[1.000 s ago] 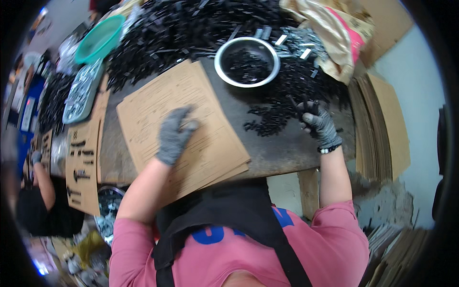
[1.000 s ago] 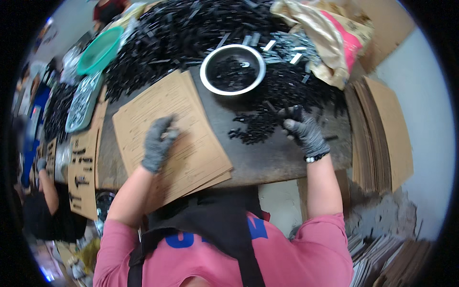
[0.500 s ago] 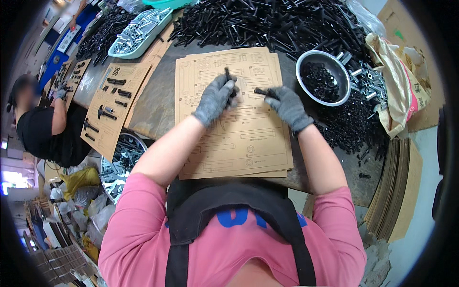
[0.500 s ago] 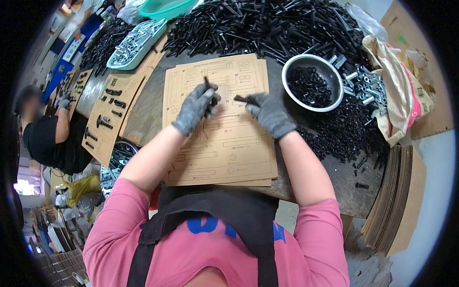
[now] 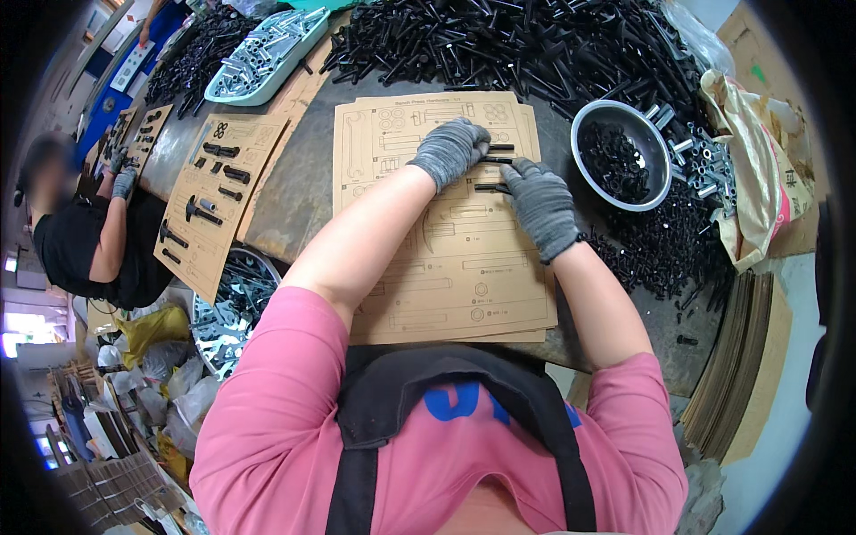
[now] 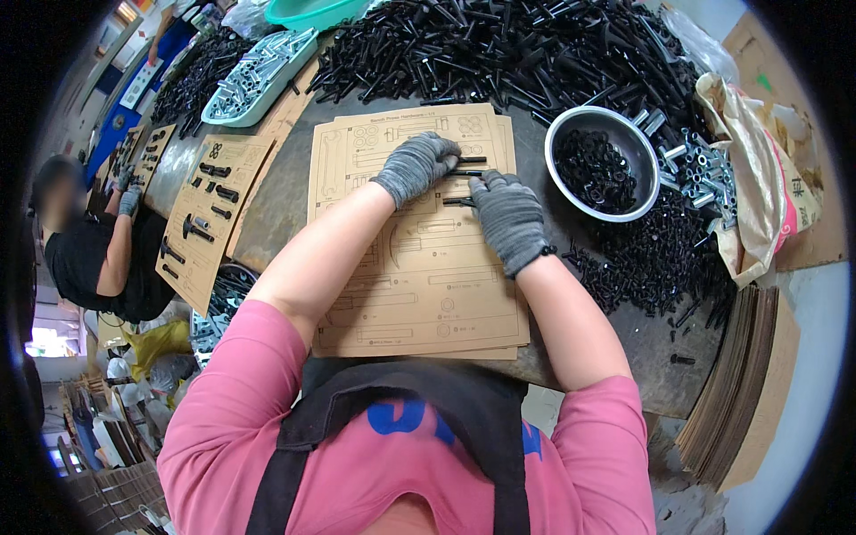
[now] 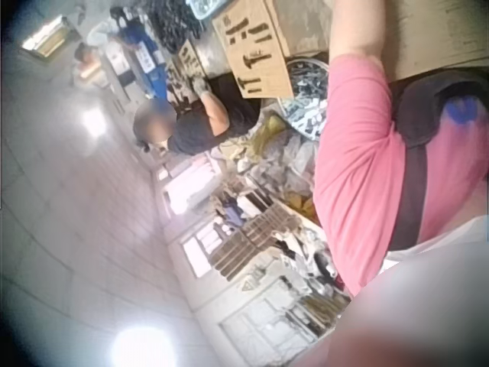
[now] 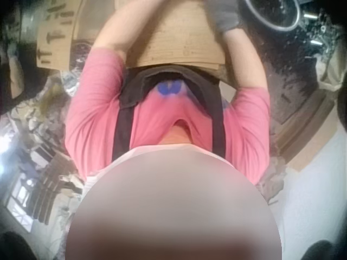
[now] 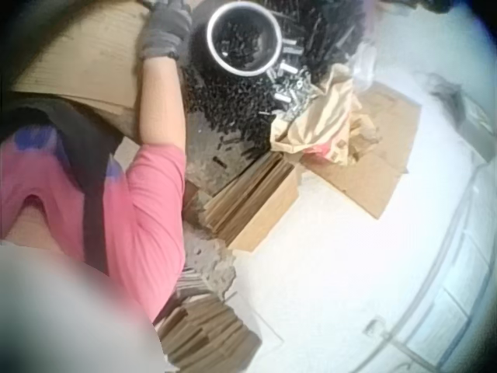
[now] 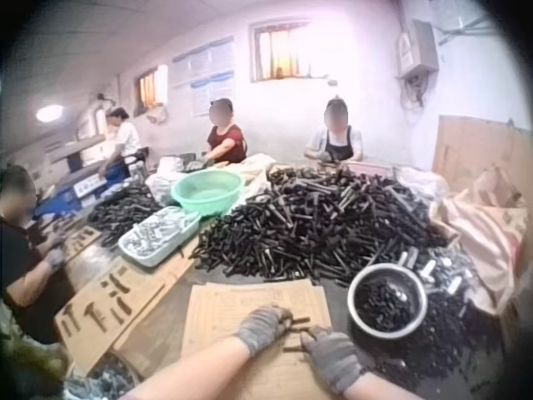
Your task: The person assembles small hardware kits by picking hammers, bolts, and washers from piles and bowls, then placing them into designated slots on cardboard templates. The person repeats this process across multiple templates, occasionally moving a metal bowl to access parts.
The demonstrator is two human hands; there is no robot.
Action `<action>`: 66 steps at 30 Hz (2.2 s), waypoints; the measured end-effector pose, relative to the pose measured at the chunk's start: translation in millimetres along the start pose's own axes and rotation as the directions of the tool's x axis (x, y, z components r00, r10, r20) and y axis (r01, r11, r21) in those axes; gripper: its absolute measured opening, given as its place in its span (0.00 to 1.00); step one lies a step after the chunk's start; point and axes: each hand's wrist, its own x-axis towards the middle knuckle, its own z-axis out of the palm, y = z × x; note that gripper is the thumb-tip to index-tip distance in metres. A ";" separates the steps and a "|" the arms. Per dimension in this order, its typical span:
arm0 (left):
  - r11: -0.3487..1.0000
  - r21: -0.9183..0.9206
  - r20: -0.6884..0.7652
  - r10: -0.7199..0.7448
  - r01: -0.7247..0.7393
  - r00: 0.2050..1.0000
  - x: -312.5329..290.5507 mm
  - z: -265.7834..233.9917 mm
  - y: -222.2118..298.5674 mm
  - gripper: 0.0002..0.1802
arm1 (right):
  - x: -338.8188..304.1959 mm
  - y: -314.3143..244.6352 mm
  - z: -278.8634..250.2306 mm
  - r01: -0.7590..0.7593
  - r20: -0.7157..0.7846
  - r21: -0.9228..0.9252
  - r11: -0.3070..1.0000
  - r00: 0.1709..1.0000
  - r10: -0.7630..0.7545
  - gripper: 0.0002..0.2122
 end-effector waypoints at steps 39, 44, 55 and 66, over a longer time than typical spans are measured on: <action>0.975 0.104 -0.103 0.206 -0.196 0.973 -34.0 24.7 17.7 0.09 | -106.3 3.0 -23.3 -0.164 -0.051 0.639 0.751 0.966 0.254 0.12; 0.964 0.084 -0.092 0.261 -0.254 0.961 -33.8 27.0 17.2 0.09 | -106.4 -0.3 -25.9 -0.152 -0.080 0.638 0.755 0.962 0.261 0.11; 0.997 0.018 -0.412 -0.056 0.070 0.909 -119.1 -27.2 -13.3 0.26 | -108.4 12.1 -18.4 -0.295 0.108 0.788 0.541 0.931 0.349 0.10; 0.476 -0.801 0.024 -0.582 0.364 0.813 -267.7 -7.2 -36.3 0.34 | -100.2 34.9 5.7 -0.442 0.502 0.862 -0.249 0.816 0.288 0.12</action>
